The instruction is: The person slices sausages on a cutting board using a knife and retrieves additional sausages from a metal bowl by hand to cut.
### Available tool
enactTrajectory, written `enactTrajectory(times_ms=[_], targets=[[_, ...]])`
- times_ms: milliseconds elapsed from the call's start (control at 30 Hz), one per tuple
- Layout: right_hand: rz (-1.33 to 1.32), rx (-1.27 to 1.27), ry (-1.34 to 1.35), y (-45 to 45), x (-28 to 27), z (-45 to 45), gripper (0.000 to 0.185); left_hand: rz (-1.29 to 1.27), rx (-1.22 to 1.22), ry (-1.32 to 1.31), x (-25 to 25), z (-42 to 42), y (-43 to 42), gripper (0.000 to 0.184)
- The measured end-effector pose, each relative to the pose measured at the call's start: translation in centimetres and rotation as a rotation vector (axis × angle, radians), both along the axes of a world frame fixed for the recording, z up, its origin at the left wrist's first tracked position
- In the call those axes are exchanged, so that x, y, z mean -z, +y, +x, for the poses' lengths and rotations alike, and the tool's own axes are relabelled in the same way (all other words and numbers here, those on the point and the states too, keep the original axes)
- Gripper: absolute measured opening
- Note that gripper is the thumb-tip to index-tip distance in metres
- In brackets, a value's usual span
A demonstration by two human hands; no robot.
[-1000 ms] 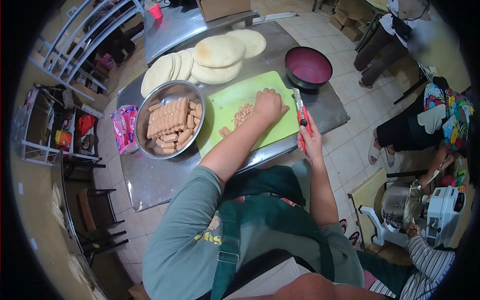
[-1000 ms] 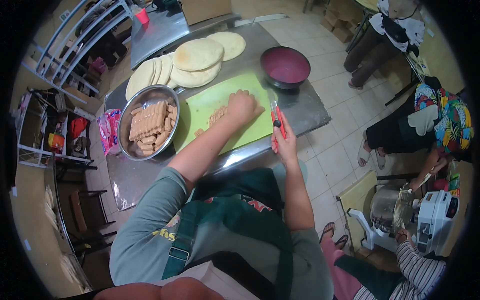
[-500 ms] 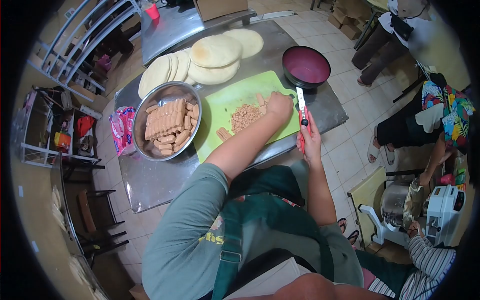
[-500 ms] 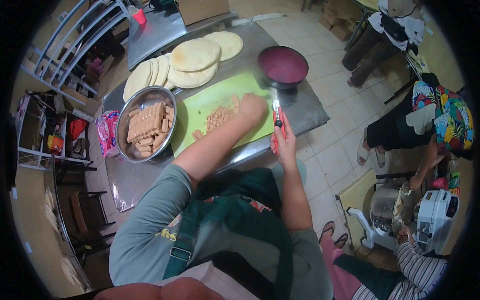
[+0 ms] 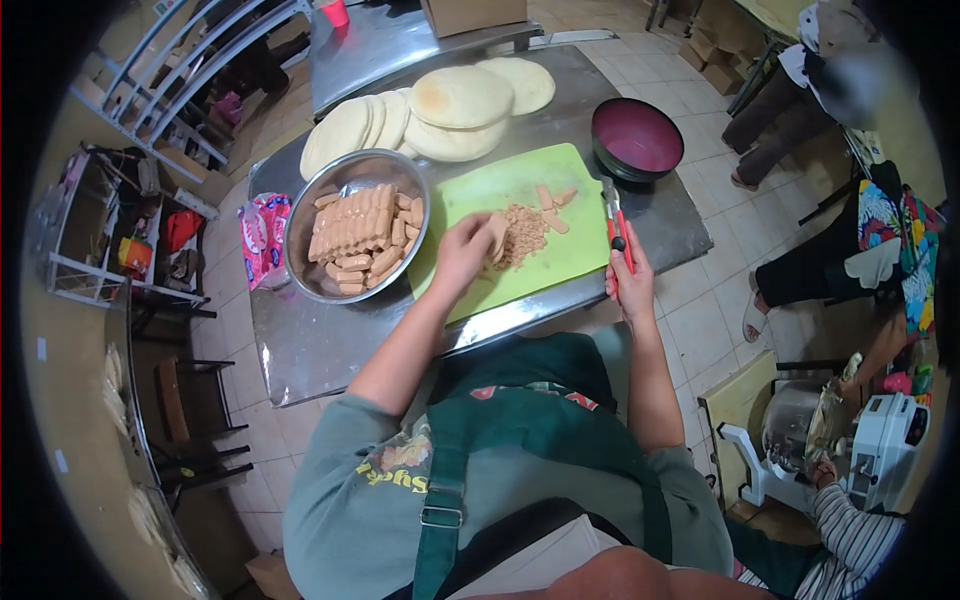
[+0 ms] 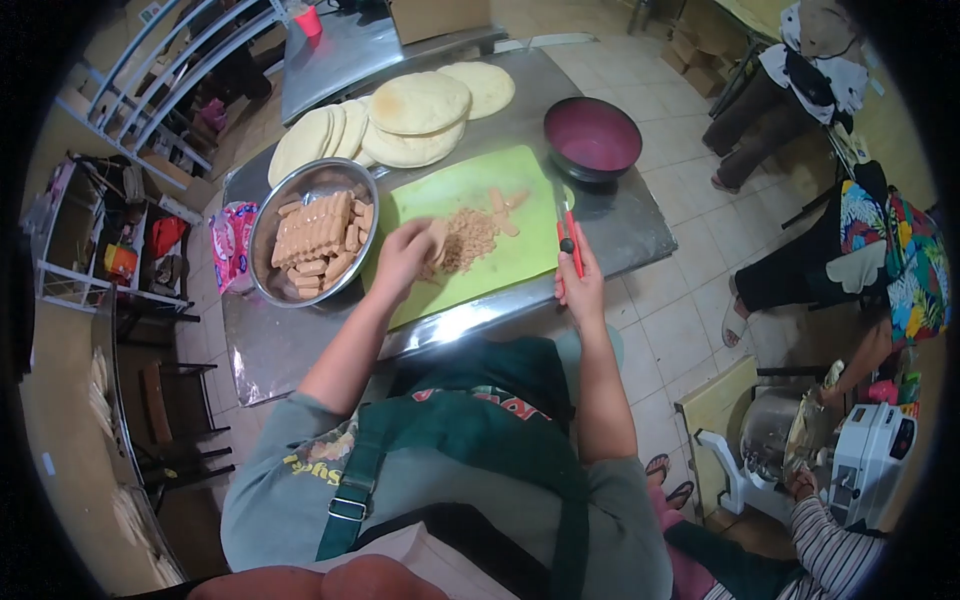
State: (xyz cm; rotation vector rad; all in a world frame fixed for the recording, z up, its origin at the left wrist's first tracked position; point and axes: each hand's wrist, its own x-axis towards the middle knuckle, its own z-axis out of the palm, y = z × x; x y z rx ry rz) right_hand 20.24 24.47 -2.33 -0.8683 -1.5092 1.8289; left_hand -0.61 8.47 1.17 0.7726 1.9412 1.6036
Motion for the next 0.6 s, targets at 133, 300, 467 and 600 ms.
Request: enactTrajectory(times_ms=[133, 300, 467, 600], targets=[[0.155, -0.269, -0.132, -1.6, -3.6, -2.5, 0.048, -0.133, -0.046, -0.115, 2.1, 1.2, -7.3, 0.032], [0.979, -0.573, -0.154, -3.4, -5.4, -8.2, 0.047, -0.199, -0.189, 0.122, 3.7, 0.7, -10.1, 0.034], [0.516, -0.159, -0.052, -2.0, -8.1, -11.0, 0.049, -0.312, -0.222, 0.598, 4.3, 0.4, -10.1, 0.033], [0.651, -0.462, -0.104, -4.3, -7.7, -7.9, 0.049, -0.225, -0.162, 0.415, 3.7, 0.4, -10.5, 0.020]])
